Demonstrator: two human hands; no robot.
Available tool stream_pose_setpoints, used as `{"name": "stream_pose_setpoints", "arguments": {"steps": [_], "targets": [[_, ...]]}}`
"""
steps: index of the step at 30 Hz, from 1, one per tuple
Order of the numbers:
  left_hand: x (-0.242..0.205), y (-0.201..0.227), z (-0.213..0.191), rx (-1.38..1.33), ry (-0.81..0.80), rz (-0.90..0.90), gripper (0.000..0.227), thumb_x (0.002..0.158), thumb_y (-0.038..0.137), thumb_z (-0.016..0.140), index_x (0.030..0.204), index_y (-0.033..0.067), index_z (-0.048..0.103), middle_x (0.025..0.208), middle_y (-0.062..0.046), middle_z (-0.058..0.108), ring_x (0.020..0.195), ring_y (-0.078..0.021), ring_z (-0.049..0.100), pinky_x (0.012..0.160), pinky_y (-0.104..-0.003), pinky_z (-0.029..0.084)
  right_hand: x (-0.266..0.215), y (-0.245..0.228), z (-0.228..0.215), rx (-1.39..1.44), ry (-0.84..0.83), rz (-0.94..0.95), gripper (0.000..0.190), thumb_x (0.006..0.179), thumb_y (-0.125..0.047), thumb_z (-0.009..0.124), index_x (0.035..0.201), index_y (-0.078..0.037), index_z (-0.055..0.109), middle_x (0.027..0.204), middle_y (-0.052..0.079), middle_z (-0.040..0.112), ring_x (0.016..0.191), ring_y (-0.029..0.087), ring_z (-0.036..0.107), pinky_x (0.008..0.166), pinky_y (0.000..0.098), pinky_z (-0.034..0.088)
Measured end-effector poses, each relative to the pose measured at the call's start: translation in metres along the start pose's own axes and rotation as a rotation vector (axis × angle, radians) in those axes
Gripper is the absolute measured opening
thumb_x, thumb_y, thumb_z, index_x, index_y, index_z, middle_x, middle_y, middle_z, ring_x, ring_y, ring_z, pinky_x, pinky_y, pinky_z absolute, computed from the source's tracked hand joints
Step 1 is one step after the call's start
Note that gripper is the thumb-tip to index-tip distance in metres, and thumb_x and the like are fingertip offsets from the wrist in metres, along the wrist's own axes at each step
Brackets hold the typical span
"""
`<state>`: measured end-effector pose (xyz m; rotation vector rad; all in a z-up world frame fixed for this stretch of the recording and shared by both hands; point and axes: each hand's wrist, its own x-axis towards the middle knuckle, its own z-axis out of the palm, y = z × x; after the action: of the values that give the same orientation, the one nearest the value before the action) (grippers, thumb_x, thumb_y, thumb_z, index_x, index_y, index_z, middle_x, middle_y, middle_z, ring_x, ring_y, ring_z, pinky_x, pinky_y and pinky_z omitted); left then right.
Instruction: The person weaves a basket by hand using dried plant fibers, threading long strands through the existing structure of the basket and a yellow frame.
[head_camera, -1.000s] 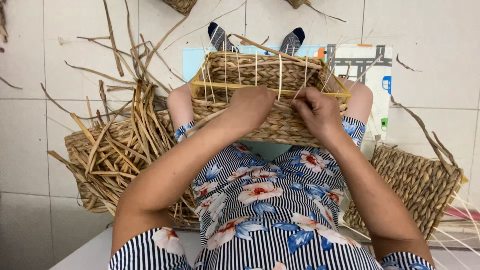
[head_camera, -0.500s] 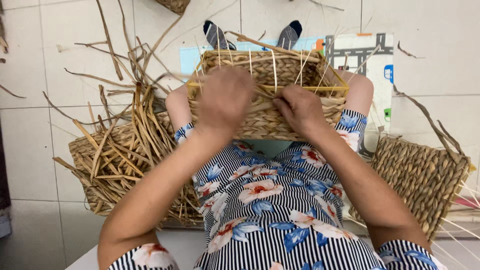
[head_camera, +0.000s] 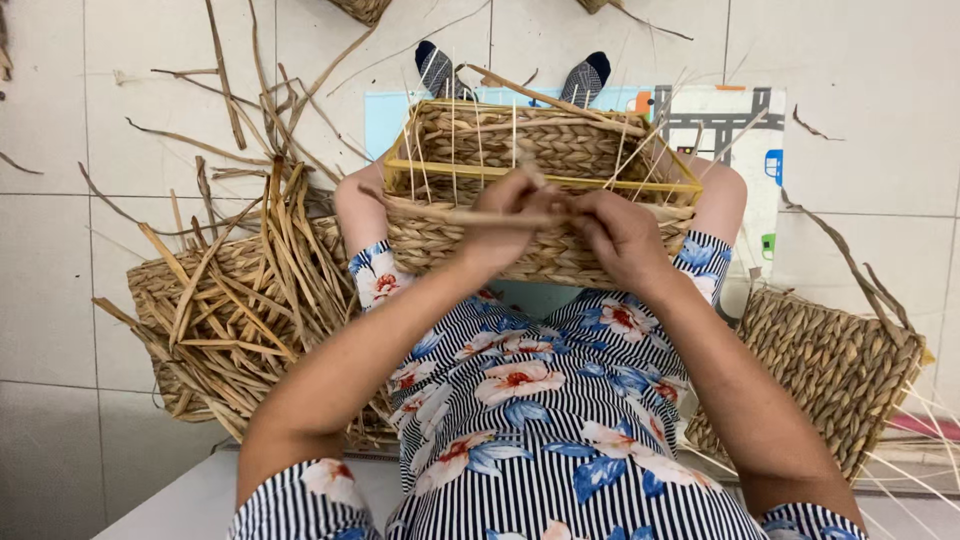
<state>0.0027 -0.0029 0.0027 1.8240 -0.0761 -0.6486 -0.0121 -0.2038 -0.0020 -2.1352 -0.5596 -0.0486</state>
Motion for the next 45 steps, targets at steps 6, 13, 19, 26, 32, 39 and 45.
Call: {"name": "stream_pose_setpoints", "arguments": {"steps": [6, 13, 19, 26, 32, 39, 45], "targets": [[-0.043, -0.02, 0.024, 0.151, 0.234, 0.515, 0.016, 0.108, 0.022, 0.059, 0.111, 0.0084, 0.067, 0.103, -0.006, 0.072, 0.085, -0.0179, 0.072, 0.073, -0.032, 0.062, 0.027, -0.01, 0.008, -0.148, -0.073, 0.201, 0.013, 0.096, -0.014, 0.075, 0.101, -0.006, 0.067, 0.094, 0.011, 0.074, 0.082, 0.028, 0.073, 0.072, 0.041, 0.057], [-0.015, -0.025, -0.021, 1.111, 0.536, 0.76, 0.024, 0.094, 0.022, 0.063, 0.114, 0.0085, 0.065, 0.115, -0.011, 0.066, 0.109, -0.0264, 0.058, 0.094, -0.041, 0.045, 0.021, -0.024, -0.007, -0.097, -0.09, -0.087, 0.022, 0.092, -0.006, 0.072, 0.114, -0.003, 0.071, 0.106, 0.016, 0.068, 0.092, 0.035, 0.069, 0.077, 0.0417, 0.055], [-0.028, -0.024, -0.013, 1.294, 0.427, 0.657, 0.016, 0.091, 0.014, 0.064, 0.106, 0.0085, 0.063, 0.101, -0.009, 0.066, 0.097, -0.0252, 0.063, 0.089, -0.041, 0.046, 0.017, -0.024, 0.018, -0.116, 0.13, 0.127, 0.007, 0.099, -0.003, 0.071, 0.106, -0.002, 0.072, 0.091, 0.013, 0.07, 0.079, 0.028, 0.07, 0.07, 0.036, 0.054], [-0.071, -0.032, -0.087, 0.671, 0.129, 0.07, 0.016, 0.102, 0.021, 0.055, 0.108, 0.0085, 0.064, 0.093, -0.009, 0.069, 0.078, -0.0244, 0.067, 0.069, -0.043, 0.051, 0.021, -0.012, 0.016, 0.002, 0.124, 0.166, 0.007, 0.1, -0.005, 0.071, 0.105, -0.002, 0.075, 0.085, 0.009, 0.074, 0.072, 0.016, 0.07, 0.064, 0.03, 0.055], [-0.1, -0.008, -0.087, 0.793, 0.691, 0.633, 0.01, 0.095, 0.004, 0.076, 0.095, 0.0111, 0.069, 0.092, -0.003, 0.07, 0.087, -0.0206, 0.07, 0.092, -0.042, 0.056, 0.026, -0.008, 0.014, -0.017, 0.03, 0.316, 0.007, 0.1, -0.008, 0.071, 0.103, -0.004, 0.076, 0.086, 0.006, 0.076, 0.073, 0.013, 0.07, 0.063, 0.0288, 0.056], [-0.061, 0.001, 0.001, 0.93, 0.317, 0.5, 0.021, 0.092, 0.022, 0.075, 0.098, 0.0059, 0.062, 0.09, -0.01, 0.068, 0.083, -0.0276, 0.069, 0.071, -0.042, 0.056, 0.025, -0.015, 0.01, 0.006, 0.05, 0.274, 0.008, 0.098, -0.008, 0.072, 0.105, -0.004, 0.075, 0.09, 0.007, 0.077, 0.078, 0.012, 0.071, 0.069, 0.0276, 0.056], [-0.005, 0.006, -0.024, 1.192, 0.292, 0.284, 0.014, 0.088, 0.013, 0.067, 0.099, 0.004, 0.065, 0.086, -0.01, 0.069, 0.072, -0.0221, 0.07, 0.051, -0.036, 0.056, 0.028, -0.02, 0.008, -0.041, 0.015, 0.318, 0.009, 0.098, -0.009, 0.072, 0.104, -0.003, 0.074, 0.087, 0.009, 0.076, 0.073, 0.014, 0.07, 0.067, 0.0292, 0.055]]}}
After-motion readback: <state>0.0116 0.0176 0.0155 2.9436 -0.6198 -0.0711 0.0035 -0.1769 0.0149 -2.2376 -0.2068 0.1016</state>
